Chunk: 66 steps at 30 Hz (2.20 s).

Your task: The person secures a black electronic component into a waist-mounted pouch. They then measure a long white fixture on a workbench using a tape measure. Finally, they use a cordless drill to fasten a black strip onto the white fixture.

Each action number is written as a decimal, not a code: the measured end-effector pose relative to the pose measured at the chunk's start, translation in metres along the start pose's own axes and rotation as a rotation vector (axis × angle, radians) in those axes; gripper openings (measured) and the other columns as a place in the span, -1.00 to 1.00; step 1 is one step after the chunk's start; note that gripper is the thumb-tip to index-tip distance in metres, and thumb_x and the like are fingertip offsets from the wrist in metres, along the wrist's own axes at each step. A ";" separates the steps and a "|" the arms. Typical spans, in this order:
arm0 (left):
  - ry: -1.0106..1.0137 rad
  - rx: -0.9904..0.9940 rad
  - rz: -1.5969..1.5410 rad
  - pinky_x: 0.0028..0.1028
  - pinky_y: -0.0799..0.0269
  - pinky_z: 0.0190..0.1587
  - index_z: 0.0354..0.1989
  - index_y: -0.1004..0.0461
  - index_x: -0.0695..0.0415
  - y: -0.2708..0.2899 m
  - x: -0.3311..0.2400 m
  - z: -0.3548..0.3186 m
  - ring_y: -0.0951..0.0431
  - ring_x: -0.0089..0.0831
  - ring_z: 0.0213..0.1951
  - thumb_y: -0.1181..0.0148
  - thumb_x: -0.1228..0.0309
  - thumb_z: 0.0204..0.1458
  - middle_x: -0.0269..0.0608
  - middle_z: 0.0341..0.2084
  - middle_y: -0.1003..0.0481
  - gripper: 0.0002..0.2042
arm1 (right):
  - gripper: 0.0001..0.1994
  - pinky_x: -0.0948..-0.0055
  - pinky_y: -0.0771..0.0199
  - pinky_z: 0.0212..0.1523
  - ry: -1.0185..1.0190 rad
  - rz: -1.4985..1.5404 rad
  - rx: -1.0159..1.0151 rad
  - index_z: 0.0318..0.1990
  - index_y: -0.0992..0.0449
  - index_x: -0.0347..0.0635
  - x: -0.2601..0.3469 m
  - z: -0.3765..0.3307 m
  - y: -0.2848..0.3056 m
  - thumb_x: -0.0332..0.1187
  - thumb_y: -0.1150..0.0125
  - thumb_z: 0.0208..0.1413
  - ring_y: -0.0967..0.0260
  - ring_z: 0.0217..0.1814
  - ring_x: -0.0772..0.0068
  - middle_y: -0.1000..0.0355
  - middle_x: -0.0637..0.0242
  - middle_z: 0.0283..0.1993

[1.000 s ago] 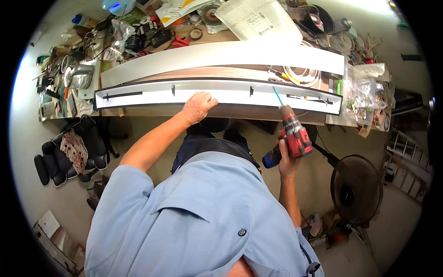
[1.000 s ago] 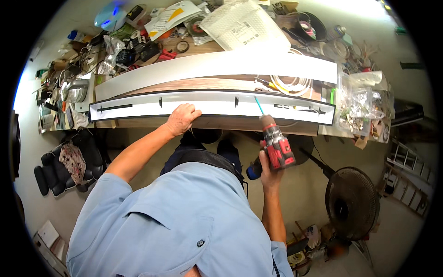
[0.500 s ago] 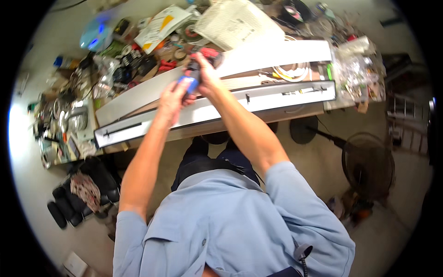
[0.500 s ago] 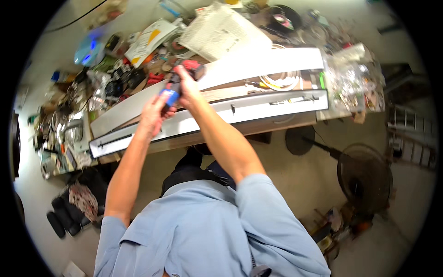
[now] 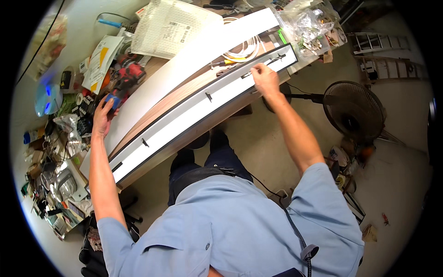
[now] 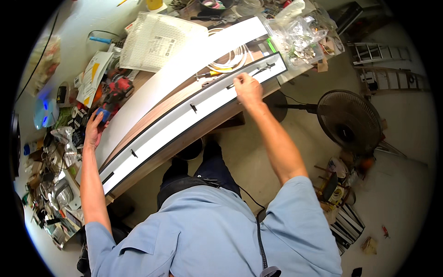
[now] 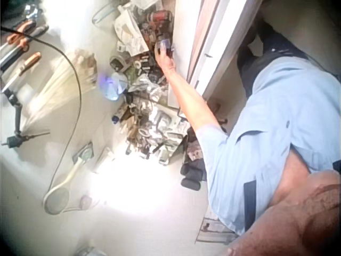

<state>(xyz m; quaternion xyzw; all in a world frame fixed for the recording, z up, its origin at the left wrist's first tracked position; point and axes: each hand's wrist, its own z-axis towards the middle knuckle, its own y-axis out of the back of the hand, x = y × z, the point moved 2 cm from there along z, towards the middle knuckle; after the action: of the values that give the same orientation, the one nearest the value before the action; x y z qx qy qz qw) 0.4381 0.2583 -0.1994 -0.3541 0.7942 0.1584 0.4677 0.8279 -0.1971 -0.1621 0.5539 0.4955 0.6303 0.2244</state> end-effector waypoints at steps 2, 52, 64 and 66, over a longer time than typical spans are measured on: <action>-0.001 -0.030 -0.022 -0.53 -0.51 -0.24 0.37 -0.28 0.22 0.004 0.003 0.006 -0.54 -0.46 -0.34 -0.36 0.26 0.18 -0.16 -0.16 -0.53 -0.37 | -0.72 0.11 -0.56 0.02 -0.168 -0.135 0.051 -0.08 -0.65 -0.07 -0.025 0.017 0.028 -0.21 -0.13 0.17 -0.59 -0.02 -0.05 -0.64 0.00 -0.17; -0.220 -1.250 -1.577 -0.40 -0.26 -0.56 -0.03 -0.36 0.02 -0.076 0.234 -0.504 -0.31 -0.48 -0.62 -0.10 0.13 0.27 -0.22 -0.52 -0.42 -0.72 | -0.63 0.29 -0.54 -0.02 0.908 -0.173 1.102 0.12 -0.56 -0.29 0.160 -0.343 -0.034 -0.31 -0.29 0.22 -0.60 -0.06 0.22 -0.62 0.03 -0.06; -0.658 -1.931 -2.077 -0.27 -0.54 -0.29 0.05 -0.23 0.33 -0.256 0.471 -0.814 -0.54 -0.22 -0.31 0.04 0.23 0.36 0.06 -0.22 -0.54 -0.65 | -0.56 0.28 -0.53 0.02 1.385 -0.475 1.490 0.13 -0.52 -0.38 0.085 -0.501 -0.046 -0.22 -0.24 0.24 -0.60 -0.05 0.15 -0.62 -0.05 -0.06; -0.682 -1.959 -2.170 -0.39 -0.43 -0.49 0.06 -0.23 0.21 -0.280 0.512 -0.836 -0.47 -0.34 -0.46 0.04 0.10 0.39 0.03 -0.28 -0.55 -0.62 | -0.57 0.29 -0.53 0.02 1.434 -0.513 1.467 0.11 -0.53 -0.41 0.079 -0.534 -0.040 -0.23 -0.25 0.23 -0.59 -0.06 0.15 -0.62 -0.05 -0.09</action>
<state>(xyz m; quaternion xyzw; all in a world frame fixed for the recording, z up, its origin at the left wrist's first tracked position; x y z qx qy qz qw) -0.0497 -0.6372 -0.1868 -0.8659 -0.4092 0.2711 0.0962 0.3030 -0.3158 -0.1034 -0.0696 0.8739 0.2898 -0.3841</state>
